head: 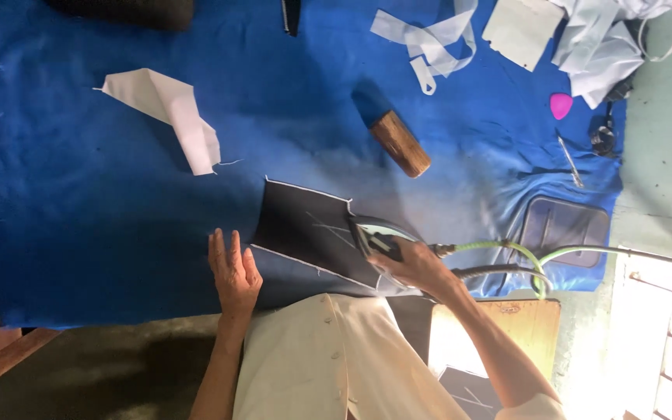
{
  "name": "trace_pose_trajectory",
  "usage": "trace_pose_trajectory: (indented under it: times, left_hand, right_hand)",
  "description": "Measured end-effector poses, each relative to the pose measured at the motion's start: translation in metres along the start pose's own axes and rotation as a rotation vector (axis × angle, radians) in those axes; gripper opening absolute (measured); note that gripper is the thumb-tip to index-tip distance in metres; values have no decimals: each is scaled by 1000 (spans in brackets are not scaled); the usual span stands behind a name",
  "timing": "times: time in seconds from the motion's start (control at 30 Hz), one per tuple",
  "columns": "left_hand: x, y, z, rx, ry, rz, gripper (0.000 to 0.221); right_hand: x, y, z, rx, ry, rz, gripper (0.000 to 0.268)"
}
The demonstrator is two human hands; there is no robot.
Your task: Ironing and pressing small fabric components for garment construction using an electric iron and a wooden pressing block.
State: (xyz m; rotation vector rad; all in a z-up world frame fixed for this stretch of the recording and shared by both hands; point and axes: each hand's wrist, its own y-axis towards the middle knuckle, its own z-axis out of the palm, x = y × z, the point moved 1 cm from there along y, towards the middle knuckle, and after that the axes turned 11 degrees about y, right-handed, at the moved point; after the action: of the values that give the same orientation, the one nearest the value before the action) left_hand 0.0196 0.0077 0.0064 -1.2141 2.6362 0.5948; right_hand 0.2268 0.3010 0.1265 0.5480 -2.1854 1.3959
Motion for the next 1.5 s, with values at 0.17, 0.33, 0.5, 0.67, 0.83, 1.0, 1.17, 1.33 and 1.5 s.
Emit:
trace_pose_trajectory:
  times: [0.17, 0.33, 0.5, 0.67, 0.83, 1.0, 1.17, 1.33, 1.5]
  left_hand:
    - [22, 1, 0, -42, 106, -3, 42]
    - [44, 6, -4, -27, 113, -22, 43]
    - [59, 4, 0, -15, 169, -60, 43]
    - [50, 11, 5, -2, 106, -54, 44]
    - [27, 26, 6, -18, 94, 1, 45]
    - [5, 27, 16, -24, 85, 60, 42]
    - [-24, 26, 36, -30, -34, 96, 40]
    - [-63, 29, 38, -26, -1, 41, 44]
    - [-88, 32, 35, 25, 145, -15, 50]
  right_hand:
    - [-29, 22, 7, -110, -585, -946, 40]
    - [90, 42, 46, 159, -290, -304, 40]
    - [166, 97, 89, 115, -244, -184, 74]
    - [173, 132, 109, -35, -66, -283, 72]
    - [165, 98, 92, -19, -28, -238, 74]
    - [112, 42, 55, 70, -61, -71, 66]
    - [37, 4, 10, 40, -62, 51, 65]
    - [4, -27, -52, -73, -67, 151, 69]
    - [-106, -34, -127, -391, 85, 363, 69]
